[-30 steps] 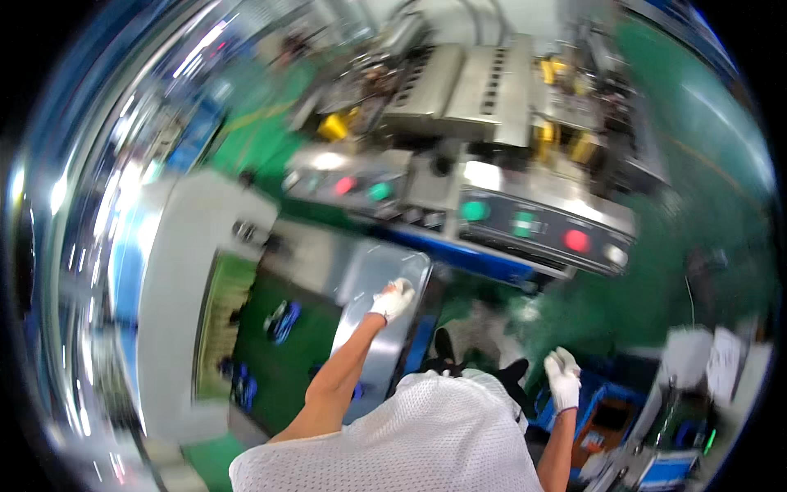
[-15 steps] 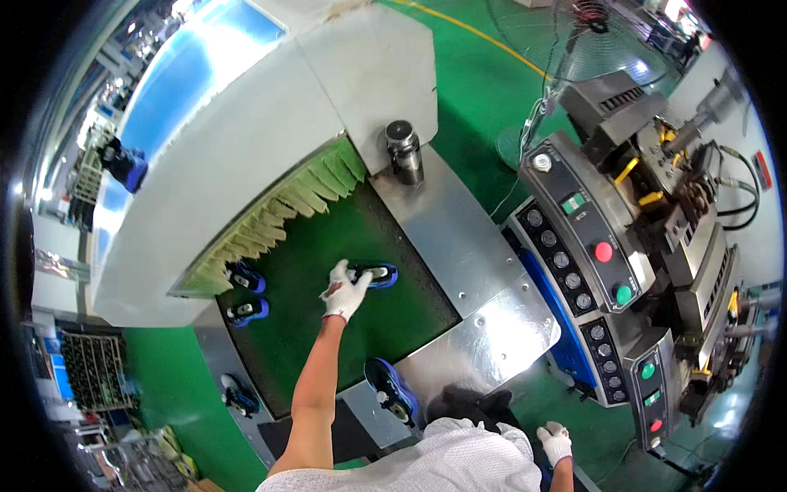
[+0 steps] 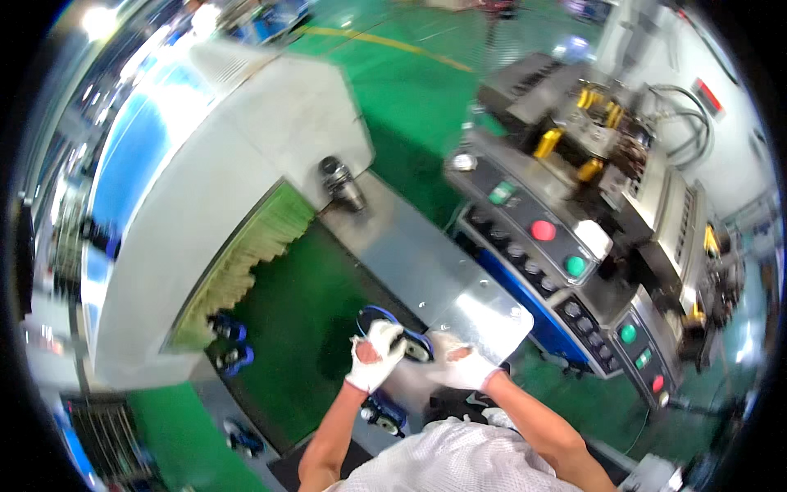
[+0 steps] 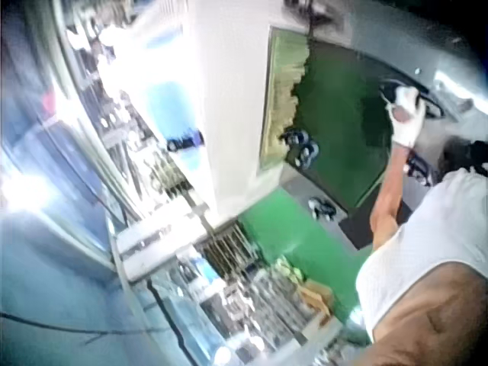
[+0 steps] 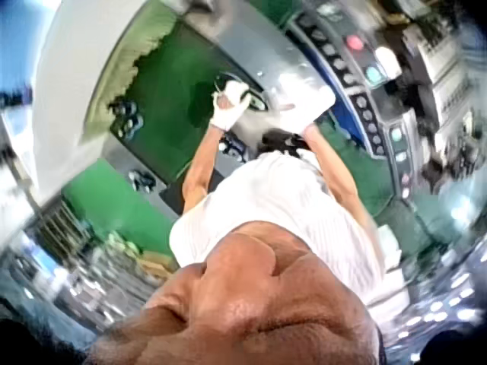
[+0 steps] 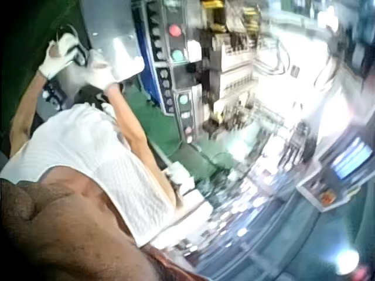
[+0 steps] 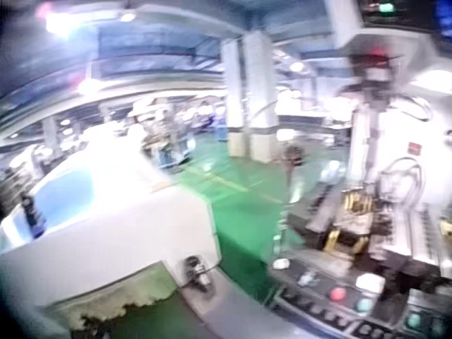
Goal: The person picks up a shoe from a conveyor belt, places it into a lasting machine to shape the heel, and then returns the shoe to the conveyor belt, repeating this process for multiple shoes.
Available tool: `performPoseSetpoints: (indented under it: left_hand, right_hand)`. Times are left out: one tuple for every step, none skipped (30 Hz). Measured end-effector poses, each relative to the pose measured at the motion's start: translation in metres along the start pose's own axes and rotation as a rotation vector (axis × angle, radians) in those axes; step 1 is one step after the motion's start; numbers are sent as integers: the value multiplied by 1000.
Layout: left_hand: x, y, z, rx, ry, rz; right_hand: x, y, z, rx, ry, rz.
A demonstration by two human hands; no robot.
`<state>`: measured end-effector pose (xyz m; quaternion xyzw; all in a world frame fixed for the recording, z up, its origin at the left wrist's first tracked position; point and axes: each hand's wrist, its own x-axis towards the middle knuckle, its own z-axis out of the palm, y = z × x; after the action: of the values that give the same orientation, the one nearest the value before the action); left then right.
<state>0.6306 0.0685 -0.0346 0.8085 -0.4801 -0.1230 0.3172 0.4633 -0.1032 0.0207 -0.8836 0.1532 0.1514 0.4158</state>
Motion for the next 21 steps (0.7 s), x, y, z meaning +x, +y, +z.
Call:
performPoseSetpoints:
  left_hand:
    - [8, 35, 1, 9, -102, 73]
    - [12, 54, 11, -69, -94, 239]
    - [25, 76, 10, -103, -121, 250]
    - [36, 97, 1, -124, -139, 241]
    - [48, 120, -4, -146, -124, 299]
    - [60, 141, -5, -170, -112, 344]
    - [69, 151, -5, -248, -95, 346]
    - [84, 171, -9, -229, -15, 457]
    - [101, 189, -11, -232, 29, 459]
    - [117, 209, -11, -246, 72, 458]
    - [137, 229, -13, -163, 161, 548]
    - [153, 234, -10, -235, 227, 574]
    - [168, 245, -9, -237, 222, 553]
    - [183, 261, -9, -249, 214, 541]
    - [196, 269, -9, -243, 220, 506]
    - [212, 272, 0, -333, 286, 495]
    - [228, 276, 4, -302, 262, 487]
    - [246, 288, 9, -302, 233, 483]
    - [259, 303, 8, -169, 238, 516]
    - [274, 309, 11, -95, 212, 533]
    - [292, 315, 19, -74, 205, 557]
  right_hand:
    - [5, 2, 14, -57, 204, -46]
    - [6, 26, 36, -98, 300, -45]
    - [4, 54, 56, -136, 402, -25]
    - [-4, 55, 45, -152, 382, 40]
    - [-11, 66, 37, 85, 407, 12]
    - [-18, 77, 29, 324, 422, -32]
    - [-39, 61, -6, 490, 394, 72]
    - [-65, 53, -45, 639, 231, 193]
    - [-91, 45, -83, 767, 77, 330]
    - [-110, 65, -85, 816, 37, 485]
    - [-133, 75, -85, 1226, 181, 312]
    - [-152, 71, -94, 1617, 299, 80]
    - [-174, 69, -114, 1594, 375, 69]
    - [-187, 94, -110, 1695, 365, 84]
    - [-201, 94, -129, 1709, 372, 98]
    - [-217, 93, -146, 1719, 382, 119]
    - [-224, 105, -151, 1772, 407, 41]
    - [-236, 112, -158, 1810, 458, -20]
    - [-244, 115, -169, 1739, 563, -24]
    - [-255, 116, -185, 1778, 550, 50]
    - [-256, 124, -189, 1801, 610, -29]
